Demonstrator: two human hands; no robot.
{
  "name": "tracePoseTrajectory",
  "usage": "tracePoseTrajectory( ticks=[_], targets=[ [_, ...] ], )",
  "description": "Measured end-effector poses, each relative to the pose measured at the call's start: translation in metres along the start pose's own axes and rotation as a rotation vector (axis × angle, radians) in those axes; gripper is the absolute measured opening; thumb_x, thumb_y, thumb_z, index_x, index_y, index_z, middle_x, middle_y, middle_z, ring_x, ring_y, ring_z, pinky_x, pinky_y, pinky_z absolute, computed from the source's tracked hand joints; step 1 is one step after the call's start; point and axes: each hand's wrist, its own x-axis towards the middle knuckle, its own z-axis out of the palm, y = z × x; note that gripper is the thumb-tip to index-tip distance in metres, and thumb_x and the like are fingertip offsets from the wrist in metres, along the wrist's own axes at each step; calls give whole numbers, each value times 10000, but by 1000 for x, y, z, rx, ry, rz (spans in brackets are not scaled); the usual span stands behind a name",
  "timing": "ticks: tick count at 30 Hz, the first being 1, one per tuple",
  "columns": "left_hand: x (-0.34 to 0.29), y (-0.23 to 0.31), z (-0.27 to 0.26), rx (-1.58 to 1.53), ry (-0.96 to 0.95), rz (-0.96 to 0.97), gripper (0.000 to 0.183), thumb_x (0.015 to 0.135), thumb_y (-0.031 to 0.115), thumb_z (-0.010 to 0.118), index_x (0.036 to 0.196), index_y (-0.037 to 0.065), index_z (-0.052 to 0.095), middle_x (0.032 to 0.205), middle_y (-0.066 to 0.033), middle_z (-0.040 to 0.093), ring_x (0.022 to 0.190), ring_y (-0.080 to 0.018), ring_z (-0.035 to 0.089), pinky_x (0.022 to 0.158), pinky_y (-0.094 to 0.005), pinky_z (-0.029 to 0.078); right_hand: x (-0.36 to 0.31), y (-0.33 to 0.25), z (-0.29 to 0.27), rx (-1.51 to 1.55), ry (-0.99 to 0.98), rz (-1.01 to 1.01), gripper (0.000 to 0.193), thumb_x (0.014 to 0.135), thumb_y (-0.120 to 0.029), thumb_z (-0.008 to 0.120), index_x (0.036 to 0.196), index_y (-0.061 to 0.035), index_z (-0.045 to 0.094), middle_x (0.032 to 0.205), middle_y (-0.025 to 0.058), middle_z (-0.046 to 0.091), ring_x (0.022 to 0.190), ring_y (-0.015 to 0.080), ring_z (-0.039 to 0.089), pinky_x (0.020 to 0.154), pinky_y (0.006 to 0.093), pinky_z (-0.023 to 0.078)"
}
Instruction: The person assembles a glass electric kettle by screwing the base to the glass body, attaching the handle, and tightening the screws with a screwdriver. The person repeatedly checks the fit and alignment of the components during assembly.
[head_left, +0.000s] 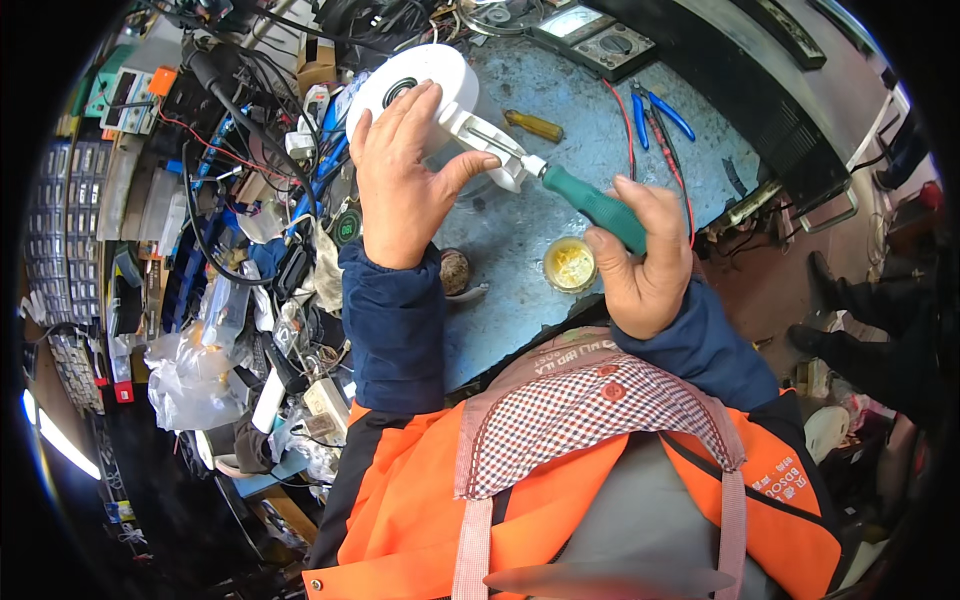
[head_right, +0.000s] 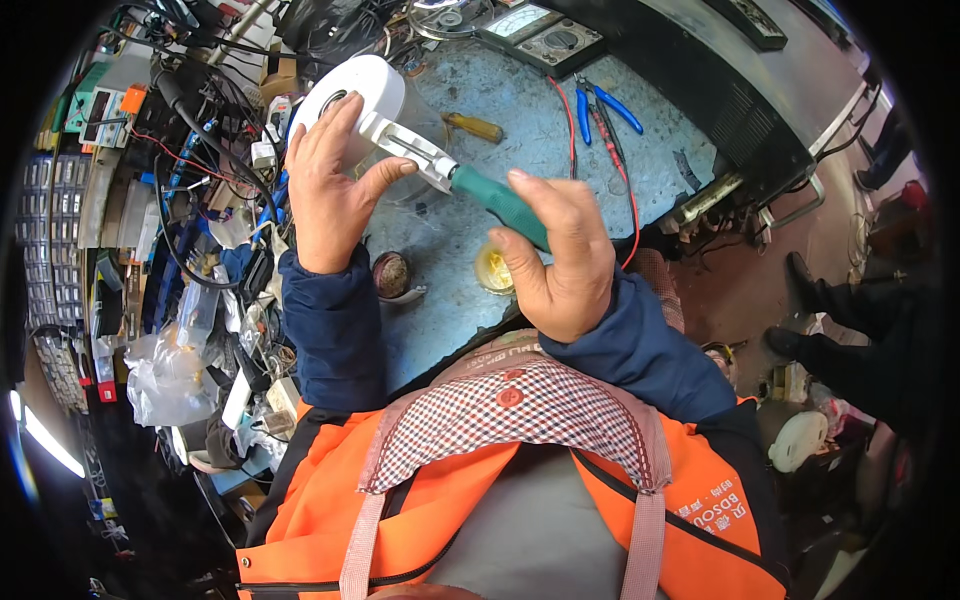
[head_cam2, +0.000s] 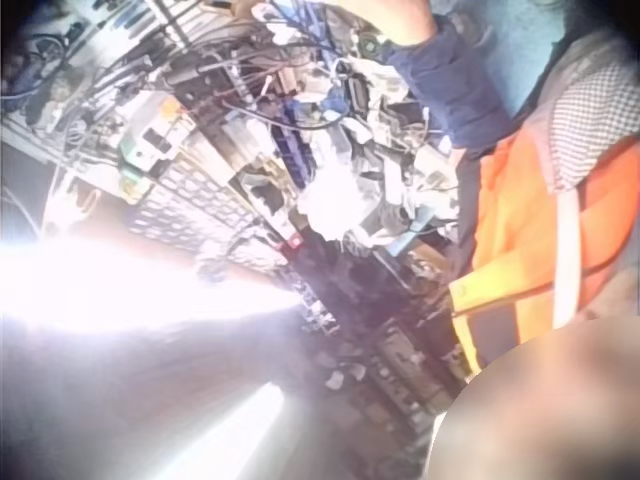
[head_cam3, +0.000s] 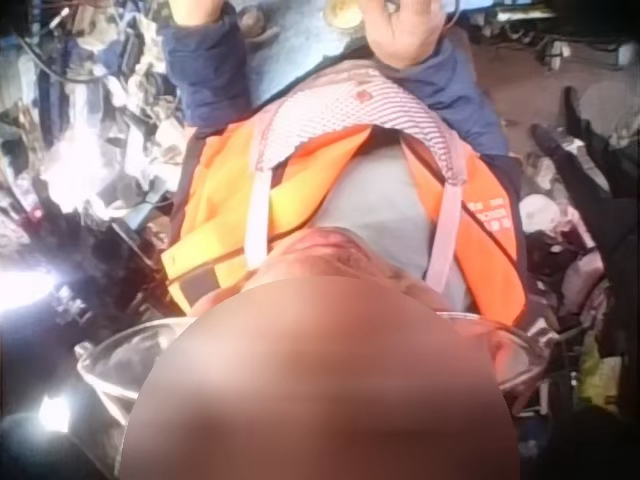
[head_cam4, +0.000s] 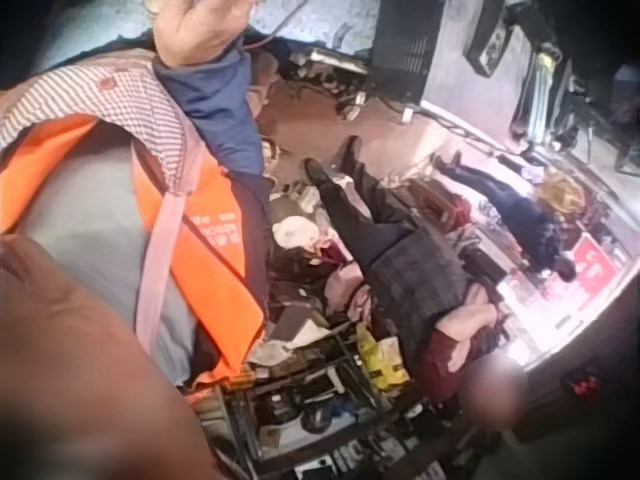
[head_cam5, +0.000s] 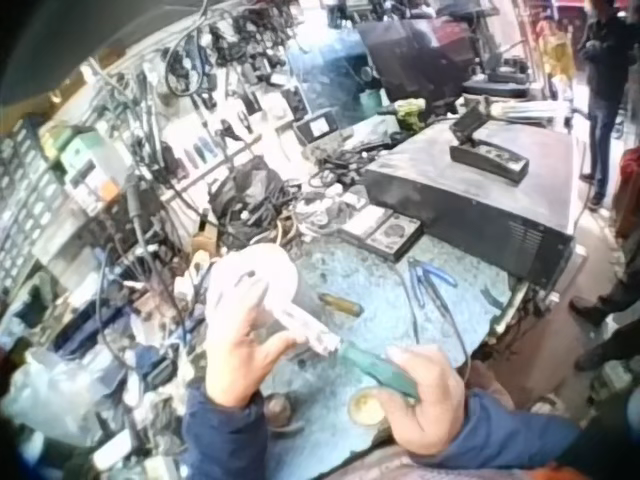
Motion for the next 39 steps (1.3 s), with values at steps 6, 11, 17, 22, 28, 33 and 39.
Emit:
tracePoseTrajectory(
  ticks=[6, 11, 17, 22, 28, 33, 39],
  targets=[
    [1, 0, 1, 3, 19, 5, 913, 698, 551, 963, 1431, 72, 701, 1451, -123, 725, 1368, -318, 657, 1252, -596, 342, 7, -12, 15, 223, 239, 79, 593, 1017, -22, 768, 1560, 12, 530, 1246, 169, 641, 1022, 213, 666, 897, 351, 564],
    [0, 1, 1, 5, 32, 4, 913, 698, 550, 967, 1428, 71, 701, 1452, -128, 726, 1362, -326, 660, 1253, -599, 343, -7, 3, 3, 65, -2, 62, 570, 1095, -76, 687, 1608, 13, 457, 1364, 182, 603, 986, 167, 663, 872, 326, 569],
    [0, 0, 0, 2, 23, 6, 921, 699, 552, 970, 1432, 67, 697, 1457, -133, 723, 1360, -324, 661, 1253, -600, 345, 8, 4, 10, -272, 157, -319, 507, 1121, -212, 688, 1549, 19, 543, 1274, 165, 661, 958, 178, 663, 878, 338, 589],
    [0, 1, 0, 16, 22, 8, 922, 700, 552, 970, 1435, 67, 695, 1460, -132, 721, 1366, -322, 658, 1253, -600, 344, 16, -17, 3, 361, 137, 442, 549, 1038, -63, 754, 1538, 9, 539, 1084, 106, 682, 903, 164, 656, 822, 334, 566],
    [1, 2, 0, -5, 23, 8, 913, 705, 548, 969, 1433, 68, 697, 1466, -128, 719, 1369, -321, 657, 1253, -596, 343, 6, -12, 7, -33, 41, 141, 504, 1148, -147, 579, 1605, 24, 453, 1174, 151, 654, 816, 114, 609, 720, 250, 504],
    [1, 2, -1, -7, 22, -3, 902, 711, 548, 967, 1427, 70, 699, 1464, -128, 721, 1369, -319, 658, 1252, -594, 344, 12, -26, 6, 561, 129, 453, 460, 1129, -130, 598, 1554, 26, 518, 1237, 164, 645, 957, 184, 637, 826, 304, 536],
    [-1, -1, 0, -7, 33, 5, 889, 715, 549, 963, 1416, 68, 703, 1460, -127, 723, 1364, -321, 659, 1234, -587, 364, 8, -25, 3, 292, 1, 423, 494, 1158, -182, 611, 1572, 33, 450, 1182, 137, 660, 835, 164, 628, 700, 288, 496]
  ],
)
